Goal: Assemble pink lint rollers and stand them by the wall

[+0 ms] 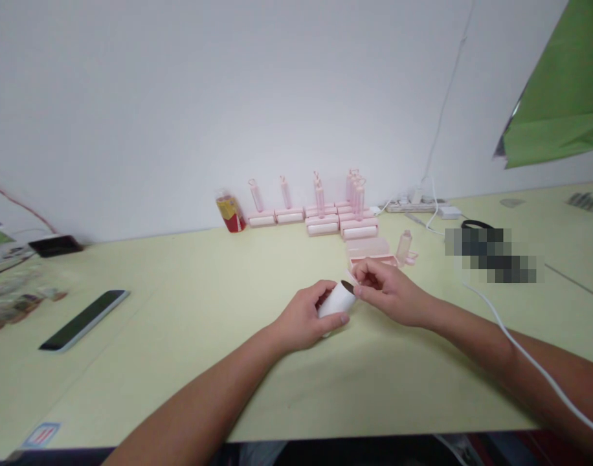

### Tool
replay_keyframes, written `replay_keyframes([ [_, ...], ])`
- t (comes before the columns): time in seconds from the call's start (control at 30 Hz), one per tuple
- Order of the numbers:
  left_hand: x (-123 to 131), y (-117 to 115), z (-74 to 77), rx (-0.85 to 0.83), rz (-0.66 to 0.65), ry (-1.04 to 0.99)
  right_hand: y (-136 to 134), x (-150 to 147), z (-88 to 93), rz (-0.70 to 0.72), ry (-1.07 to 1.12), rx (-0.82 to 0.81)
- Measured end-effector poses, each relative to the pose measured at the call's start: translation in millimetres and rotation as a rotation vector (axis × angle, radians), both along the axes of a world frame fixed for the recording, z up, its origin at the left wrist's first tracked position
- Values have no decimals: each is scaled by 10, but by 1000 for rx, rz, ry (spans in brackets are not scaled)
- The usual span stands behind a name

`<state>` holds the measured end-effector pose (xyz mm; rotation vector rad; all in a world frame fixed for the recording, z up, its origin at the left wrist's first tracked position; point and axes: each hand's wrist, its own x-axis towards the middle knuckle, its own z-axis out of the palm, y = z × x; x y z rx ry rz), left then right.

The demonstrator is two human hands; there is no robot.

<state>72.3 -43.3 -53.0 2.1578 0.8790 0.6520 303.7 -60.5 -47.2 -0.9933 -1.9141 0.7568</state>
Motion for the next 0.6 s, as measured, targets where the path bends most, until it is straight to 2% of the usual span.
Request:
replay_keyframes([
  [0.13,-5,9,-6,0,29,-23,-25,18,61,-15,-112,74],
  [0.27,4,14,-13,-10,27,-21,-12,30,83,47,-201,107],
  [0.6,22,-11,38,2,-8,7,11,17,16,70,-180,168],
])
